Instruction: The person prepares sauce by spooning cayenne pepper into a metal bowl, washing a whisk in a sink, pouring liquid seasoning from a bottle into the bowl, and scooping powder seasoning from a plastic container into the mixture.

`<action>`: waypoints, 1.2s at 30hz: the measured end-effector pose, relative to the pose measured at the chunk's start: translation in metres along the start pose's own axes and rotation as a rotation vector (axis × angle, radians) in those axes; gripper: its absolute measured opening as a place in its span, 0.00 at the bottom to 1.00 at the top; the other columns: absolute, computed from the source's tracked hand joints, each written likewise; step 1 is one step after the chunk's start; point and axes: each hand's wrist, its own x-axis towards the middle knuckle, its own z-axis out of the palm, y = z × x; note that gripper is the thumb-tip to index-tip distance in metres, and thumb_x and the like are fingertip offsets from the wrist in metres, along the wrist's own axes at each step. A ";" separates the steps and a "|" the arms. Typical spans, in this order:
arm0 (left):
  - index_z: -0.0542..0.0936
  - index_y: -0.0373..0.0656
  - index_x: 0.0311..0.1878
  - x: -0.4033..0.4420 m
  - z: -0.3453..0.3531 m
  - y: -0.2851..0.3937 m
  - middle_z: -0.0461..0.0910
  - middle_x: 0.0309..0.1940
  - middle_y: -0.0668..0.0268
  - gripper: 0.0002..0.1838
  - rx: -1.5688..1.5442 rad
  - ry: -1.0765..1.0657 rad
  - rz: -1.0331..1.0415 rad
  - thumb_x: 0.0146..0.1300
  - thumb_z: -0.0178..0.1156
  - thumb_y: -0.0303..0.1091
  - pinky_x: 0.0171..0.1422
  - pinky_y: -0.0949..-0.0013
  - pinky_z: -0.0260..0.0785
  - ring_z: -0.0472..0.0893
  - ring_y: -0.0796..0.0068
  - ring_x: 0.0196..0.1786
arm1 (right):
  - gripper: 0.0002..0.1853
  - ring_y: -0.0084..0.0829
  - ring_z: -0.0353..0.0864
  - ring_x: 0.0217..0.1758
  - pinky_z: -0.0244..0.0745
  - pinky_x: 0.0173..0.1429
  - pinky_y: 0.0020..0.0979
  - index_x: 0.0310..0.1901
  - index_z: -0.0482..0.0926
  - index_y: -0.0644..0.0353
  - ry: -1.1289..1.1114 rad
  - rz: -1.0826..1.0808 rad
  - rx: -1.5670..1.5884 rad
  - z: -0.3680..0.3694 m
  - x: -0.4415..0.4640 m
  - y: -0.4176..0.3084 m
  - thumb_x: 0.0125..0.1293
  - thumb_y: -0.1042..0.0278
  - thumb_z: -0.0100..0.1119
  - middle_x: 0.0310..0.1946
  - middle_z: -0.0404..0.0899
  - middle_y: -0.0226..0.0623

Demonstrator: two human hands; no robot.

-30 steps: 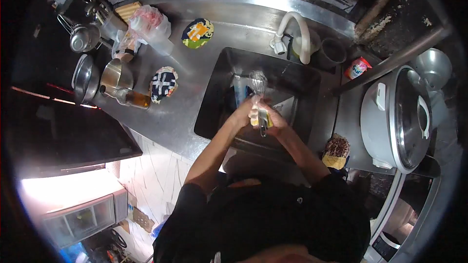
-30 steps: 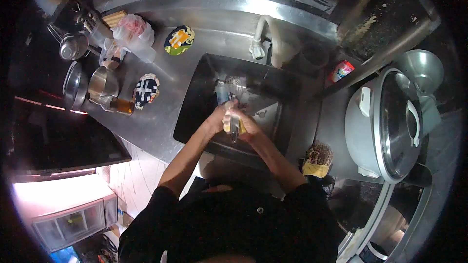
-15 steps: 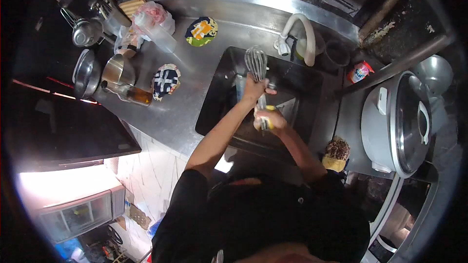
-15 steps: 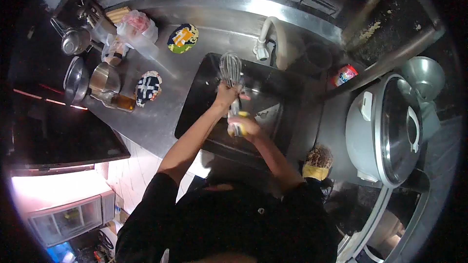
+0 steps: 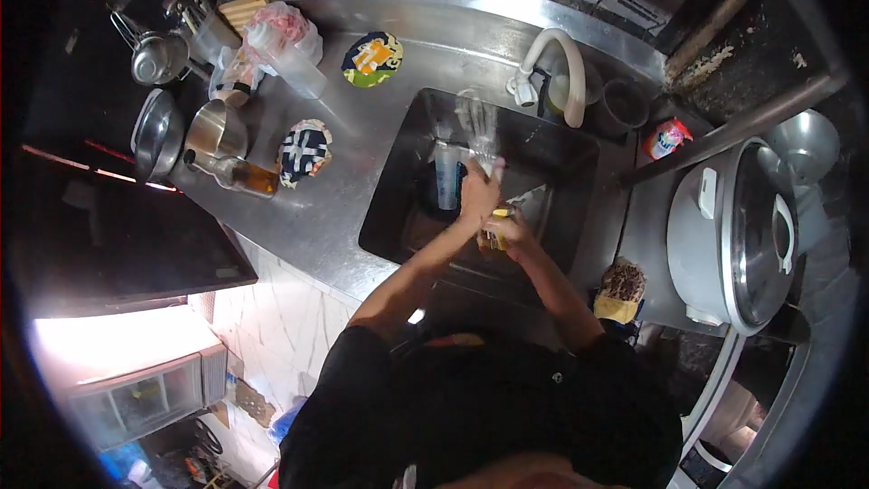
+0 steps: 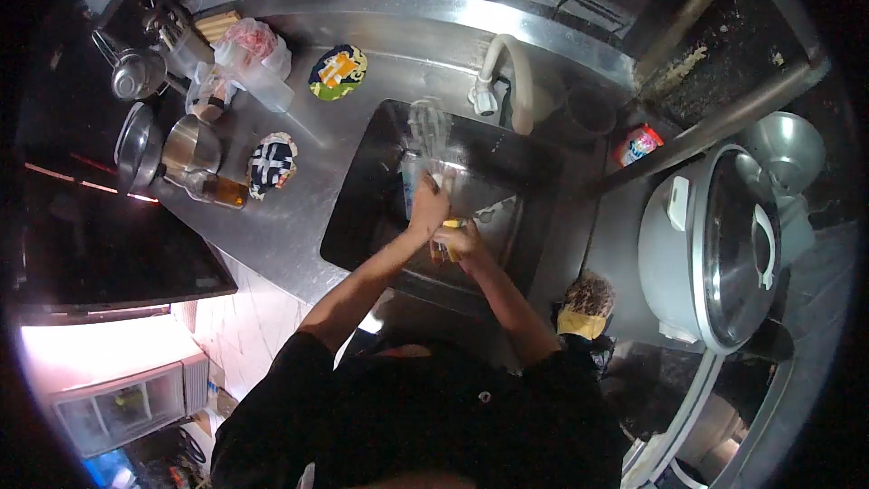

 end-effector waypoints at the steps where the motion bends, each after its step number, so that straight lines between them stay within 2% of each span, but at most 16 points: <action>1: 0.62 0.31 0.53 0.000 -0.001 -0.005 0.79 0.29 0.40 0.28 -0.033 -0.070 -0.025 0.65 0.58 0.46 0.42 0.48 0.72 0.82 0.42 0.36 | 0.15 0.30 0.83 0.34 0.79 0.41 0.31 0.45 0.75 0.63 -0.102 0.086 0.027 -0.003 0.002 -0.007 0.57 0.77 0.67 0.33 0.80 0.36; 4: 0.62 0.30 0.55 0.000 -0.010 -0.019 0.80 0.30 0.40 0.26 0.002 -0.060 -0.056 0.64 0.57 0.42 0.45 0.47 0.71 0.81 0.41 0.41 | 0.16 0.32 0.82 0.41 0.78 0.46 0.31 0.49 0.73 0.62 -0.184 -0.077 -0.369 0.000 -0.005 -0.017 0.62 0.69 0.65 0.44 0.79 0.40; 7: 0.63 0.30 0.55 -0.014 -0.018 -0.021 0.80 0.34 0.41 0.26 0.042 -0.067 0.022 0.62 0.58 0.38 0.46 0.45 0.71 0.80 0.40 0.41 | 0.22 0.36 0.79 0.52 0.74 0.56 0.37 0.54 0.72 0.61 0.304 -0.512 -0.691 0.009 -0.008 -0.034 0.61 0.65 0.65 0.53 0.76 0.42; 11: 0.62 0.32 0.61 -0.048 -0.006 -0.034 0.80 0.39 0.42 0.28 0.114 -0.211 0.272 0.60 0.57 0.36 0.48 0.48 0.71 0.80 0.38 0.42 | 0.36 0.49 0.75 0.55 0.67 0.61 0.46 0.65 0.66 0.58 0.450 -1.089 -1.582 0.042 -0.010 -0.080 0.55 0.60 0.69 0.50 0.77 0.45; 12: 0.60 0.34 0.64 -0.053 -0.006 -0.034 0.80 0.39 0.43 0.30 0.102 -0.242 0.376 0.60 0.56 0.35 0.48 0.49 0.72 0.80 0.38 0.42 | 0.35 0.50 0.75 0.54 0.68 0.59 0.46 0.64 0.67 0.58 0.471 -1.119 -1.568 0.033 -0.002 -0.088 0.55 0.60 0.69 0.49 0.77 0.45; 14: 0.64 0.35 0.61 -0.055 -0.022 -0.027 0.79 0.42 0.44 0.26 0.222 -0.340 0.259 0.64 0.52 0.39 0.46 0.47 0.72 0.80 0.40 0.42 | 0.32 0.50 0.76 0.52 0.69 0.56 0.46 0.62 0.69 0.58 0.504 -1.179 -1.541 0.004 0.015 -0.108 0.56 0.60 0.67 0.48 0.78 0.46; 17: 0.69 0.39 0.59 -0.064 -0.059 -0.001 0.79 0.45 0.47 0.21 0.543 -0.416 0.166 0.68 0.46 0.41 0.44 0.47 0.73 0.82 0.44 0.41 | 0.28 0.49 0.76 0.49 0.70 0.54 0.47 0.58 0.72 0.60 0.765 -0.888 -1.300 -0.003 0.015 -0.139 0.55 0.62 0.68 0.45 0.78 0.47; 19: 0.65 0.38 0.55 -0.063 -0.077 0.011 0.81 0.38 0.40 0.17 0.708 -0.434 0.207 0.65 0.48 0.34 0.44 0.47 0.74 0.83 0.43 0.39 | 0.28 0.48 0.77 0.49 0.69 0.53 0.47 0.56 0.73 0.60 0.581 -0.845 -1.328 0.006 0.012 -0.135 0.54 0.59 0.69 0.43 0.79 0.47; 20: 0.65 0.38 0.56 -0.062 -0.074 0.011 0.81 0.38 0.42 0.18 0.751 -0.440 0.206 0.65 0.48 0.33 0.42 0.48 0.75 0.83 0.45 0.39 | 0.28 0.48 0.77 0.49 0.69 0.53 0.47 0.55 0.73 0.60 0.489 -0.818 -1.339 0.016 0.008 -0.128 0.54 0.58 0.69 0.42 0.79 0.48; 22: 0.66 0.39 0.58 -0.058 -0.066 0.008 0.82 0.38 0.48 0.19 0.836 -0.454 0.209 0.65 0.48 0.32 0.40 0.51 0.76 0.84 0.49 0.38 | 0.24 0.47 0.76 0.51 0.67 0.55 0.47 0.46 0.79 0.56 0.124 -0.730 -1.805 0.048 0.003 -0.098 0.57 0.45 0.61 0.42 0.80 0.46; 24: 0.66 0.42 0.62 -0.059 -0.068 -0.007 0.80 0.39 0.54 0.22 0.854 -0.339 0.508 0.64 0.48 0.32 0.37 0.54 0.77 0.84 0.53 0.37 | 0.20 0.44 0.79 0.46 0.70 0.51 0.44 0.47 0.81 0.53 0.016 -1.007 -1.745 0.027 0.021 -0.077 0.57 0.51 0.62 0.43 0.82 0.40; 25: 0.66 0.43 0.63 -0.059 -0.072 -0.013 0.80 0.39 0.57 0.23 0.858 -0.276 0.653 0.63 0.48 0.32 0.36 0.55 0.78 0.83 0.55 0.37 | 0.18 0.43 0.80 0.46 0.71 0.51 0.43 0.46 0.82 0.53 -0.003 -0.789 -1.751 0.022 0.022 -0.085 0.58 0.52 0.61 0.44 0.82 0.38; 27: 0.65 0.45 0.66 -0.061 -0.087 -0.008 0.78 0.40 0.60 0.26 0.888 -0.278 0.668 0.62 0.50 0.32 0.35 0.56 0.77 0.83 0.58 0.37 | 0.15 0.42 0.81 0.46 0.73 0.51 0.41 0.44 0.83 0.53 -0.036 -0.357 -1.722 0.006 0.025 -0.113 0.60 0.54 0.60 0.45 0.83 0.34; 30: 0.64 0.48 0.67 -0.065 -0.108 -0.013 0.77 0.44 0.59 0.28 0.848 -0.298 0.615 0.63 0.51 0.35 0.34 0.55 0.76 0.82 0.57 0.39 | 0.18 0.40 0.83 0.45 0.75 0.52 0.37 0.48 0.81 0.56 0.037 -0.018 -1.505 -0.043 0.038 -0.130 0.66 0.53 0.54 0.43 0.83 0.36; 33: 0.65 0.46 0.66 -0.064 -0.115 -0.036 0.78 0.46 0.56 0.25 0.766 -0.272 0.454 0.68 0.49 0.43 0.34 0.53 0.75 0.82 0.53 0.39 | 0.21 0.39 0.82 0.47 0.76 0.52 0.37 0.51 0.78 0.57 -0.377 -0.613 -1.272 -0.110 0.047 -0.116 0.70 0.49 0.48 0.43 0.82 0.39; 36: 0.65 0.45 0.66 -0.068 -0.097 -0.034 0.80 0.44 0.55 0.25 0.694 -0.320 0.428 0.70 0.48 0.47 0.37 0.53 0.75 0.83 0.53 0.39 | 0.24 0.40 0.81 0.48 0.76 0.54 0.40 0.53 0.75 0.60 0.051 -0.178 -0.030 -0.089 0.053 -0.090 0.73 0.47 0.41 0.44 0.81 0.42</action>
